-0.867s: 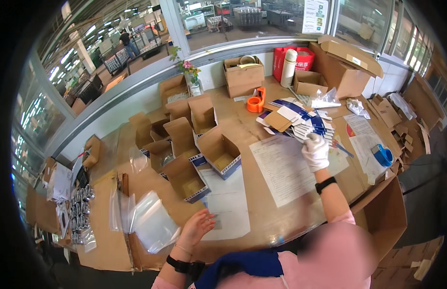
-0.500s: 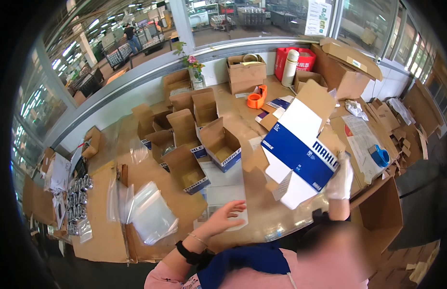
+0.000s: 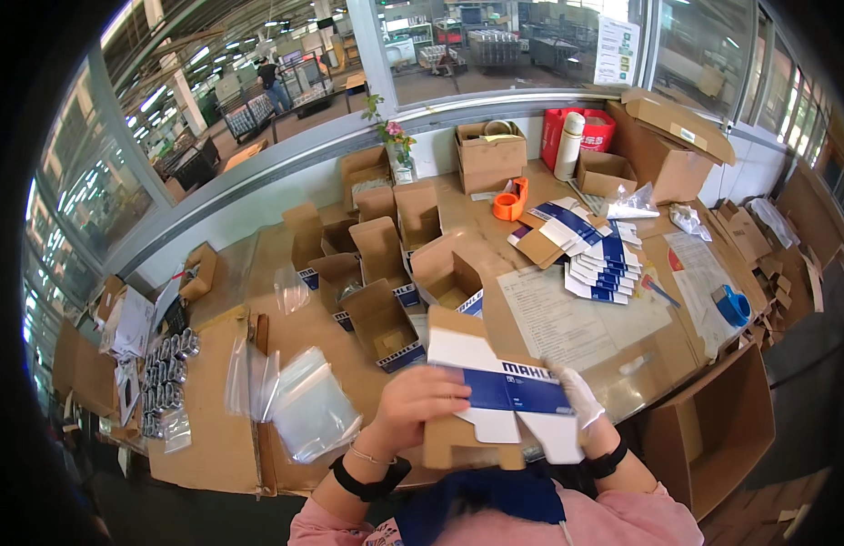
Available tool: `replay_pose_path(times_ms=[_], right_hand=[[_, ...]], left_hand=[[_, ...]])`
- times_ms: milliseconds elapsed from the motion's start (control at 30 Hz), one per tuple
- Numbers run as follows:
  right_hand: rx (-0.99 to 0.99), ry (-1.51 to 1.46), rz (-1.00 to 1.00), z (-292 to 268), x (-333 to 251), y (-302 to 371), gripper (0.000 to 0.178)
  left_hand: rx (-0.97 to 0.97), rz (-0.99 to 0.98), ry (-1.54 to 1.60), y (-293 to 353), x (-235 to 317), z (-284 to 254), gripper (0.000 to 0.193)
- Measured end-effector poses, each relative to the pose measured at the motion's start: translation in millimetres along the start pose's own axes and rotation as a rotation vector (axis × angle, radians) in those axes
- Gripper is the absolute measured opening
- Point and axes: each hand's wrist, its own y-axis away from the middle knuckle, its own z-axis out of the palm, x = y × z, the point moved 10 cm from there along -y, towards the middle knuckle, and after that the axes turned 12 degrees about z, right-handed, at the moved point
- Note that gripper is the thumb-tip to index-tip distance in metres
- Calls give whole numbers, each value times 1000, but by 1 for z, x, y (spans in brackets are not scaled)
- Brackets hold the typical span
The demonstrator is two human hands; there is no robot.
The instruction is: Seal cardboard boxes using a tape dispenser and prepare small boxes for shipping.
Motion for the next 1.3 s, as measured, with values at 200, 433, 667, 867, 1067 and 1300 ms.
replay_pose_path(times_ms=[200, 433, 667, 867, 1067, 1300], right_hand=[[67, 231, -729, 44, -53, 48, 50], [124, 75, -905, 70, -56, 58, 55], [-91, 558, -910, 117, -40, 71, 48], [-184, 509, -601, 89, 6, 25, 52], [-197, 337, -318, 62, 35, -11, 51], [-114, 384, -40, 73, 65, -37, 49]], left_hand=[[484, -795, 8, 80, -24, -5, 9], [417, -347, 140, 37, 20, 15, 27], [333, -464, 139, 65, -6, 26, 37], [484, -847, 387, 144, -30, 57, 68], [418, -1095, 589, 178, -45, 87, 74], [223, -1035, 377, 179, -34, 86, 60]])
